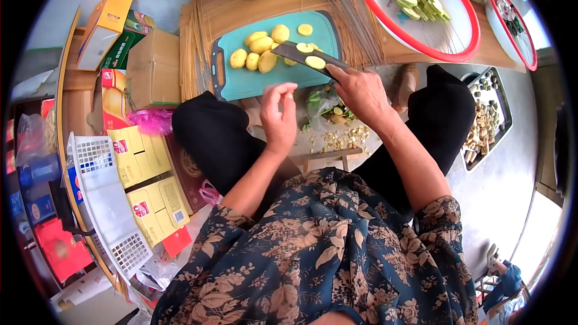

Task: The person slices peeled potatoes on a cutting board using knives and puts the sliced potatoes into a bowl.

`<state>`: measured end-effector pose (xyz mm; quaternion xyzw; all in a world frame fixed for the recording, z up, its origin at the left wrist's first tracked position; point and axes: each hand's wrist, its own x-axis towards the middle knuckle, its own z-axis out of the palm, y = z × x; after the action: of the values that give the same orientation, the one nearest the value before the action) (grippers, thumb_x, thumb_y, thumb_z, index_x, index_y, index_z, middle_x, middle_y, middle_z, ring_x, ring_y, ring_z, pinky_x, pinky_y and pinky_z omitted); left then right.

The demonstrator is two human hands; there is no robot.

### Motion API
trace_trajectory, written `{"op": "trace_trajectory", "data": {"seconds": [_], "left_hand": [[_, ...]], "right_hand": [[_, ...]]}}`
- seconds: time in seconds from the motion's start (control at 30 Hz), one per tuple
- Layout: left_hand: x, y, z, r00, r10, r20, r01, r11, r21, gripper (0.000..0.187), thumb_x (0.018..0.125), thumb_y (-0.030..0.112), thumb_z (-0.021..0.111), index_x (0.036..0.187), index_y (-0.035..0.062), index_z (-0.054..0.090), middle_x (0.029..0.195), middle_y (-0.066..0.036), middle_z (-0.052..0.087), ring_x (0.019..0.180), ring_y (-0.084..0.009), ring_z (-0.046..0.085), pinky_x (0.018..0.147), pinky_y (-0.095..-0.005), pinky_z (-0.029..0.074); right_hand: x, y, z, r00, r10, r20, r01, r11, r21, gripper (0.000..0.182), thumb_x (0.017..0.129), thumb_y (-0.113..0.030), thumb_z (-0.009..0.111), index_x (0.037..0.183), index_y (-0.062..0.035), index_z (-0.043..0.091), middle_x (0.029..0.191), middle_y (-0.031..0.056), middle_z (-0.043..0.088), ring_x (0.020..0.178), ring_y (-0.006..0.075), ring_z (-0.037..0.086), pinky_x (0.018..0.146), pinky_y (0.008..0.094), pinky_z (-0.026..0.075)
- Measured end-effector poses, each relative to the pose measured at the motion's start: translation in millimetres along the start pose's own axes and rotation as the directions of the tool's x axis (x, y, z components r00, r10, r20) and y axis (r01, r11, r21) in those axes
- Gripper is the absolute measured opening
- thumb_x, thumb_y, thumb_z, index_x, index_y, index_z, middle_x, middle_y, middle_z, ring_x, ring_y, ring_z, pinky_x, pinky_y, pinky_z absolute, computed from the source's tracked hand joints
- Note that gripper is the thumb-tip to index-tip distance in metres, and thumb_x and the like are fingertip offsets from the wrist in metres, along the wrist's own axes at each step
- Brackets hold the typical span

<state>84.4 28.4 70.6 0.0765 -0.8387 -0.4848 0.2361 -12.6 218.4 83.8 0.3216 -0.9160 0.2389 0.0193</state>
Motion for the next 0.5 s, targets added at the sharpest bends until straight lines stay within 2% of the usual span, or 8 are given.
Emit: {"op": "trace_trajectory", "data": {"seconds": [0.03,0.1,0.13,0.2,0.23,0.33,0.5], "left_hand": [[13,11,-7,0.992,0.123,0.004,-0.123,0.991,0.048,0.016,0.095,-0.001,0.057,0.105,0.0018,0.068,0.098,-0.008,0.062,0.086,-0.0167,0.059,0.077,-0.0277,0.048],[28,11,-9,0.963,0.250,0.103,-0.262,0.957,0.124,0.020,0.091,-0.002,0.058,0.107,0.0050,0.069,0.099,-0.011,0.061,0.090,-0.0254,0.061,0.081,-0.0333,0.049],[32,7,-6,0.950,0.269,0.161,-0.292,0.945,0.147,0.022,0.090,-0.001,0.060,0.108,0.0061,0.070,0.101,-0.012,0.062,0.094,-0.0276,0.060,0.084,-0.0364,0.048],[35,6,7,0.914,0.331,0.234,-0.380,0.901,0.209,0.022,0.086,0.003,0.064,0.106,0.0085,0.071,0.102,-0.009,0.062,0.099,-0.0294,0.058,0.090,-0.0415,0.045],[35,6,12,0.914,0.333,0.232,-0.381,0.901,0.207,0.022,0.086,0.003,0.064,0.106,0.0085,0.071,0.102,-0.009,0.062,0.099,-0.0294,0.058,0.090,-0.0415,0.045],[33,-1,28,0.908,0.295,0.299,-0.383,0.873,0.302,0.021,0.082,0.004,0.067,0.102,0.0098,0.070,0.100,-0.005,0.061,0.098,-0.0280,0.056,0.086,-0.0411,0.042],[35,-10,37,0.918,0.248,0.311,-0.345,0.884,0.315,0.023,0.082,0.004,0.067,0.104,0.0081,0.070,0.101,-0.008,0.062,0.098,-0.0302,0.056,0.087,-0.0421,0.044]], "right_hand": [[-1,-2,0,0.999,-0.042,-0.029,0.040,0.998,-0.052,0.034,0.088,-0.014,0.062,0.123,-0.0109,0.062,0.075,0.0123,0.067,0.072,0.0319,0.068,0.070,0.0459,0.051],[-1,-4,-2,0.999,-0.045,-0.006,0.044,0.994,-0.101,0.039,0.087,-0.014,0.065,0.126,-0.0119,0.061,0.079,0.0112,0.068,0.075,0.0307,0.068,0.072,0.0444,0.051],[0,-4,-4,0.999,-0.038,0.015,0.040,0.987,-0.153,0.044,0.086,-0.014,0.069,0.129,-0.0128,0.060,0.083,0.0102,0.068,0.079,0.0296,0.068,0.074,0.0430,0.051],[-1,-5,-4,0.997,-0.074,-0.022,0.069,0.983,-0.172,0.040,0.086,-0.013,0.066,0.126,-0.0115,0.060,0.079,0.0091,0.067,0.076,0.0284,0.068,0.074,0.0420,0.049],[-3,-5,-2,0.993,-0.102,-0.057,0.090,0.978,-0.188,0.037,0.086,-0.011,0.063,0.123,-0.0102,0.060,0.074,0.0080,0.065,0.072,0.0273,0.067,0.074,0.0409,0.048],[-8,-3,6,0.994,-0.088,-0.062,0.072,0.974,-0.216,0.037,0.086,-0.010,0.062,0.123,-0.0092,0.057,0.075,0.0068,0.065,0.074,0.0258,0.067,0.076,0.0405,0.047],[-11,-3,5,0.997,-0.074,-0.019,0.067,0.967,-0.245,0.035,0.085,-0.008,0.061,0.119,-0.0083,0.054,0.075,0.0062,0.065,0.075,0.0252,0.067,0.077,0.0396,0.045]]}}
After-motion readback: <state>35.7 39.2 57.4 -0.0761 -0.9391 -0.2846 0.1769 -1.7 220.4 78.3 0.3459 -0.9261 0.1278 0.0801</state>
